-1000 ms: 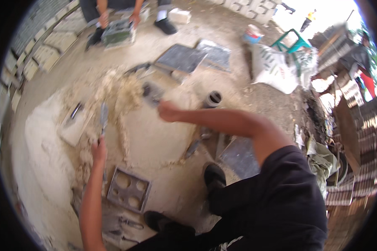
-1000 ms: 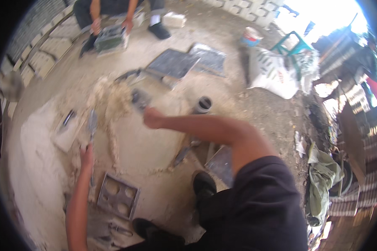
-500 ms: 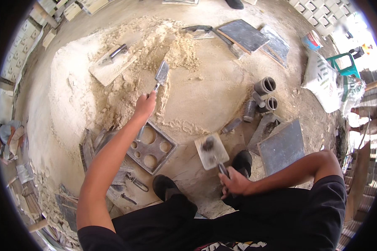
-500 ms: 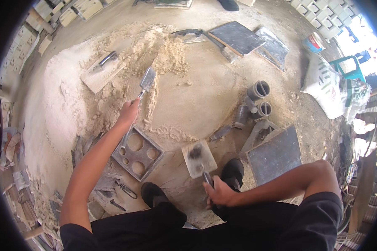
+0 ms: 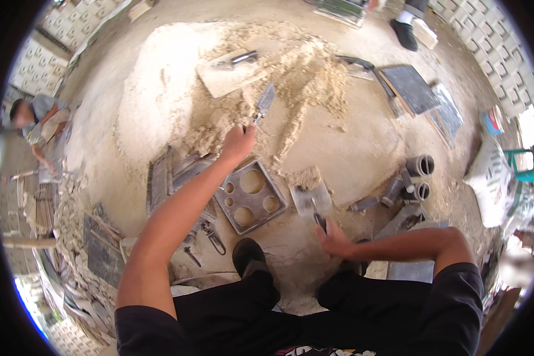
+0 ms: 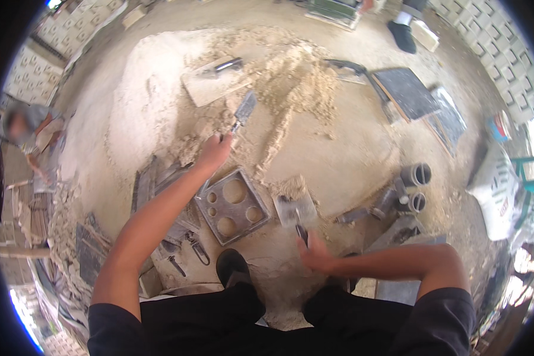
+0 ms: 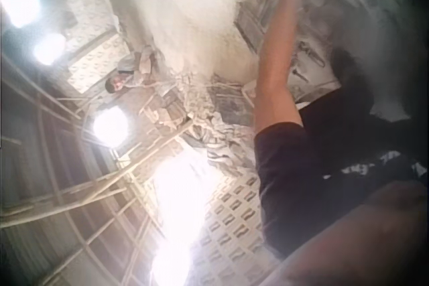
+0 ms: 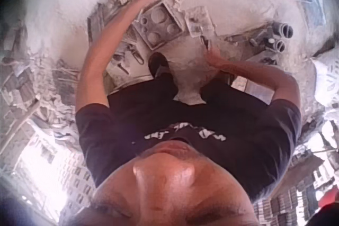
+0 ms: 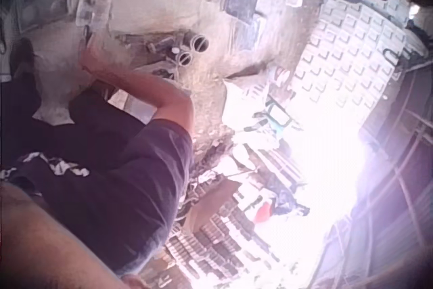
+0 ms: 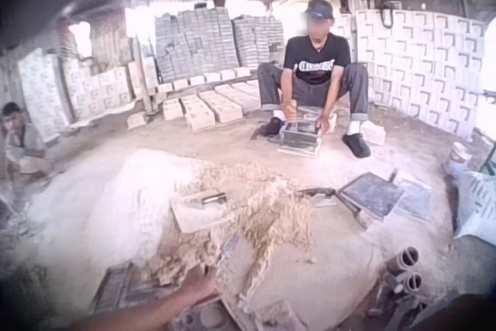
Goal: The person assembles a metal mold for building materials, placing different plates and circular inserts into the frame and securing the sides by hand.
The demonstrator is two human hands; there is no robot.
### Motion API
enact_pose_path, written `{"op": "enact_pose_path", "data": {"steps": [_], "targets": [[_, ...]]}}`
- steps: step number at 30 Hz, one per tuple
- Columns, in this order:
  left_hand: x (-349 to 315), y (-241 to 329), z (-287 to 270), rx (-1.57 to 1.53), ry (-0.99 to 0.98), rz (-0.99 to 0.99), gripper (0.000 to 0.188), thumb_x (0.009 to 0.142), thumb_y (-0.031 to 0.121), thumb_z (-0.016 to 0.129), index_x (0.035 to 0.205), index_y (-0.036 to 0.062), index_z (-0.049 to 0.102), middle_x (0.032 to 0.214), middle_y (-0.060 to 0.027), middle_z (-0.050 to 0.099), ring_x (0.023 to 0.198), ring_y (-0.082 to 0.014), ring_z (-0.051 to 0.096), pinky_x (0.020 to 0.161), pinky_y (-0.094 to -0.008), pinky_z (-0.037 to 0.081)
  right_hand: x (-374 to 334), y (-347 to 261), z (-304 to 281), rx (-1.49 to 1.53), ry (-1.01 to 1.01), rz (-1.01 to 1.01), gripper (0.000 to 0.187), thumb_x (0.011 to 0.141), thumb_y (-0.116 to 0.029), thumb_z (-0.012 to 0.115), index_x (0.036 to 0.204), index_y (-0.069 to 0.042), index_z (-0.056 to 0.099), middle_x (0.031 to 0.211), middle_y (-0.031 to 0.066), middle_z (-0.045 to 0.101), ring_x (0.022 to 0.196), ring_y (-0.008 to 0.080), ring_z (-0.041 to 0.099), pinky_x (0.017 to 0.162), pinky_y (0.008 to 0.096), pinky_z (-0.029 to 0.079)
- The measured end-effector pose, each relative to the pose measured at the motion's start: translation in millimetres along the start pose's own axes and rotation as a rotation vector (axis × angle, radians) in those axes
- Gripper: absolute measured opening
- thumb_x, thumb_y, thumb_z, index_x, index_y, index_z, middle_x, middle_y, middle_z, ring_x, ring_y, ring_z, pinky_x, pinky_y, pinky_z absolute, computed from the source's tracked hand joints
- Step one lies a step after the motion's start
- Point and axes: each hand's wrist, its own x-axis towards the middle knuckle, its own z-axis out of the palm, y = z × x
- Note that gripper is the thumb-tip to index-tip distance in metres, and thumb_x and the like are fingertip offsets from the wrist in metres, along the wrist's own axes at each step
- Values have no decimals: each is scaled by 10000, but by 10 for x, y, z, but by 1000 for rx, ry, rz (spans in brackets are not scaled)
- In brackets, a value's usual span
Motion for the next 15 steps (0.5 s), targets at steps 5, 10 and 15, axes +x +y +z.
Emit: {"op": "enact_pose_path", "data": {"steps": [5,10,15], "targets": [[-116,32,-186,54,-19,-48,543,945,451,468,853,-69,594,802,-277,638,810,-437,626,746,-514,469,1449,-1012,-524,225,-186,-76,368,973,-417,478,1002,-51,493,694,81,552,506,170,550,413,350,435],[-165,-28,-280,62,38,-50,544,954,429,443,904,-91,595,844,-309,638,835,-449,635,775,-516,478,1583,-2019,-1187,500,-109,-105,253,980,-304,504,962,-57,453,646,7,414,446,103,403,362,276,362],[-207,57,-345,-37,-22,-38,560,953,410,443,984,-137,561,895,-332,633,874,-457,633,794,-513,482,892,-1420,-966,501,-133,-1,307,988,-349,473,890,-59,442,627,34,488,395,136,457,357,312,405]]}}
